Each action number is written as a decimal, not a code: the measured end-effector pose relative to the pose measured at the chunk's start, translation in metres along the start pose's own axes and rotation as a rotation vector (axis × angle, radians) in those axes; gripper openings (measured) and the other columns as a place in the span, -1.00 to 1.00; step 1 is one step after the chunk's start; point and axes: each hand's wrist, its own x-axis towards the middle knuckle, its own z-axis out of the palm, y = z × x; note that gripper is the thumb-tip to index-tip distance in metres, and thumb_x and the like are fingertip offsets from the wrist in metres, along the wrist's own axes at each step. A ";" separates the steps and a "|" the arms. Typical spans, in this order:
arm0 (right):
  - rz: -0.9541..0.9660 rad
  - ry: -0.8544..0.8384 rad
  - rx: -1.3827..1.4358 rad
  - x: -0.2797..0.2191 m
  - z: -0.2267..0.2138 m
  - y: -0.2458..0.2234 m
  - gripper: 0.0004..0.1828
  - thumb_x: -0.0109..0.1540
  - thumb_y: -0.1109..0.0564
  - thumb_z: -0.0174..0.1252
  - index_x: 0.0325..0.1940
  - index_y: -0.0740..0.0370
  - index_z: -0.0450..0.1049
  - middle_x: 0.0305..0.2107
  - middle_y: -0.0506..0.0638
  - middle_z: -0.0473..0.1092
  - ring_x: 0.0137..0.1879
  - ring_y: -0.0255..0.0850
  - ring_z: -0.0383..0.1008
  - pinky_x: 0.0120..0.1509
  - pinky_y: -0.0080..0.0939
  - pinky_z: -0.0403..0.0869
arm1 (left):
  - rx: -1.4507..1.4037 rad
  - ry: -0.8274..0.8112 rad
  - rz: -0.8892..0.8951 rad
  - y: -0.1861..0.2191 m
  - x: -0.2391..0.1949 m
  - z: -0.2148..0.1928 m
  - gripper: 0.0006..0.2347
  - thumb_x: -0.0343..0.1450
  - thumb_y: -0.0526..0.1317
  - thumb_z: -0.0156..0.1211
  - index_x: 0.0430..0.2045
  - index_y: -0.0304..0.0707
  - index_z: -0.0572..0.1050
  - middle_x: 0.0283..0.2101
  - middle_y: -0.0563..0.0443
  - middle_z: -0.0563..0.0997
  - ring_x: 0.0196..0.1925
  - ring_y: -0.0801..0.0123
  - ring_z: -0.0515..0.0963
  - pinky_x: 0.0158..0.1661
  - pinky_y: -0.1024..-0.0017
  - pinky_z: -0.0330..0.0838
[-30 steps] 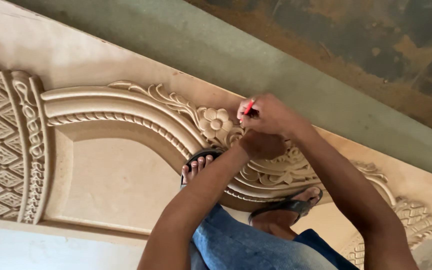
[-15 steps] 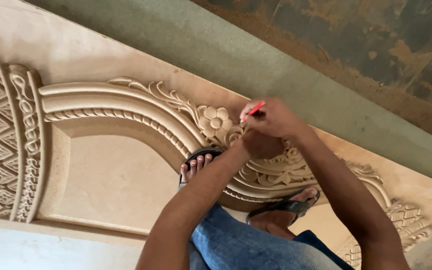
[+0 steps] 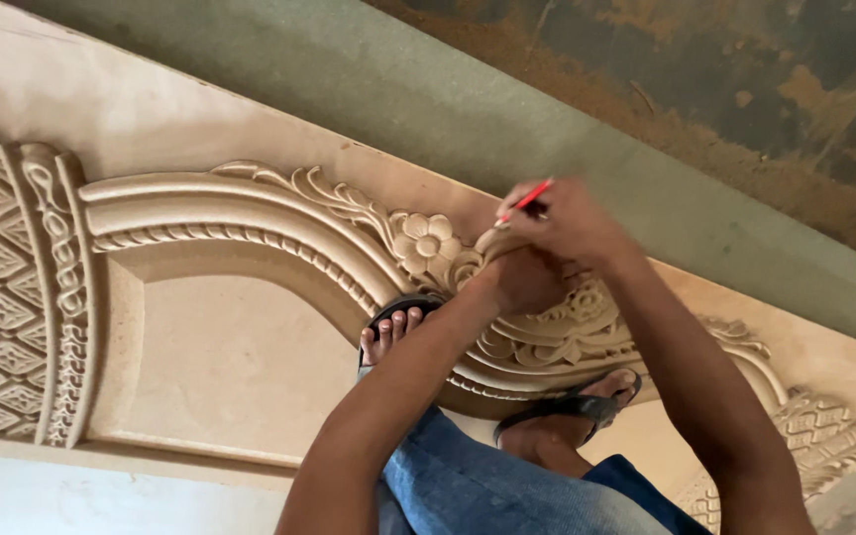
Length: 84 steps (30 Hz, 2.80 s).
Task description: The person uses a red-handled carving tool to refine floral and scroll details on a large, light-colored plaster wall panel. They work along the curved arch and central medallion, smoothing edges and deepening grooves.
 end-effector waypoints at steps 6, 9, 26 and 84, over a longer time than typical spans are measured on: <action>0.091 0.108 0.210 -0.020 -0.006 0.000 -0.83 0.24 0.10 0.25 -0.17 0.21 0.64 -0.41 0.01 0.59 -0.31 -0.29 0.53 -0.16 -0.29 0.50 | -0.122 -0.031 -0.126 0.006 0.006 -0.012 -0.71 0.47 -0.13 -0.04 -0.08 -0.23 0.58 -0.04 -0.13 0.66 0.02 0.11 0.63 0.12 0.17 0.42; 0.053 0.125 0.188 -0.016 0.003 -0.003 -0.82 0.23 0.09 0.27 -0.16 0.22 0.64 -0.40 0.01 0.59 -0.34 -0.31 0.54 -0.18 -0.30 0.49 | -0.159 -0.207 -0.205 0.004 0.006 -0.013 -0.71 0.52 -0.12 -0.07 -0.07 -0.20 0.59 -0.04 -0.13 0.66 0.01 0.12 0.63 0.12 0.18 0.42; -0.073 0.095 0.164 -0.011 0.026 0.005 -0.80 0.22 0.06 0.30 -0.17 0.21 0.62 -0.34 0.06 0.59 -0.26 -0.19 0.61 -0.11 -0.24 0.55 | 0.007 -0.146 -0.202 0.010 0.003 -0.030 -0.70 0.40 -0.15 0.02 -0.05 -0.18 0.57 0.02 -0.08 0.62 0.11 0.11 0.57 0.15 0.10 0.37; 0.016 0.214 0.316 -0.066 -0.033 0.042 -0.81 0.18 0.17 0.28 -0.13 0.16 0.66 -0.26 0.02 0.61 -0.13 -0.17 0.63 0.02 -0.19 0.57 | -0.106 -0.306 0.187 -0.005 0.032 -0.063 -0.65 0.34 -0.10 0.11 -0.01 -0.12 0.56 0.06 -0.03 0.62 0.10 0.19 0.61 0.13 0.16 0.48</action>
